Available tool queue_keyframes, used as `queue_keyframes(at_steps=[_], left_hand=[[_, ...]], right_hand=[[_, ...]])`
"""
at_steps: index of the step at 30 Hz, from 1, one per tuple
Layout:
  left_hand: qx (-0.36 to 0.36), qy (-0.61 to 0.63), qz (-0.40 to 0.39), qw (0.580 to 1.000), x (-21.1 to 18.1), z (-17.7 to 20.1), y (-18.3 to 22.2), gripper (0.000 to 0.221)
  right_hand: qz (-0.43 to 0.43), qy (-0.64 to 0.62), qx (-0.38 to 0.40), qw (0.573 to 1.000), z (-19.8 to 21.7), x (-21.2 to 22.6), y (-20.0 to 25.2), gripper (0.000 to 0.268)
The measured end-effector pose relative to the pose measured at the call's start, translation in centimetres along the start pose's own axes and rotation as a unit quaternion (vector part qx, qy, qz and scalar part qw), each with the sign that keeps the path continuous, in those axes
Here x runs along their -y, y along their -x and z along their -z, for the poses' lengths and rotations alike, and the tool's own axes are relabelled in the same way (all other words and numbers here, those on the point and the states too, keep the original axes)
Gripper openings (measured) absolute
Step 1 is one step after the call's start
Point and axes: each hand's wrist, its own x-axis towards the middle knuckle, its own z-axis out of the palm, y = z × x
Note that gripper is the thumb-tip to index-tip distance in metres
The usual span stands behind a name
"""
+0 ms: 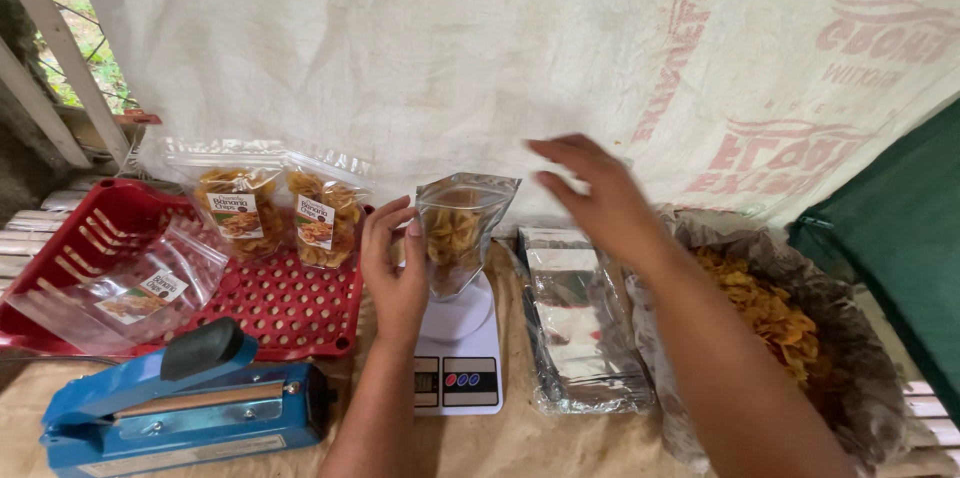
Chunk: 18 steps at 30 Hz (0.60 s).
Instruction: The person fills a plastic bag with chips by hand from a large container, places the bag on a digital scale, and adds more chips to reach a specific weight.
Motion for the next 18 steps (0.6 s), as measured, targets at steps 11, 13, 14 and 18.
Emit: queue_keyframes(at_steps=[11, 13, 14, 18], left_hand=[[0.002, 0.023, -0.005, 1.0, 0.5, -0.2, 0.3, 0.014], [0.003, 0.026, -0.013, 1.0, 0.6, -0.3, 0.4, 0.014], [0.005, 0.027, -0.015, 1.0, 0.6, -0.3, 0.5, 0.014], [0.015, 0.0, -0.017, 1.0, 0.8, -0.4, 0.6, 0.014]], right_hand=[[-0.534, 0.024, 0.121, 0.837, 8.5, -37.2, 25.2, 0.11], [-0.512, 0.013, 0.094, 0.854, 6.9, -36.8, 25.7, 0.114], [-0.49, 0.055, 0.053, 0.868, 6.0, -36.3, 25.3, 0.117], [-0.411, 0.162, 0.02, 0.897, 4.5, -31.4, 22.0, 0.115]])
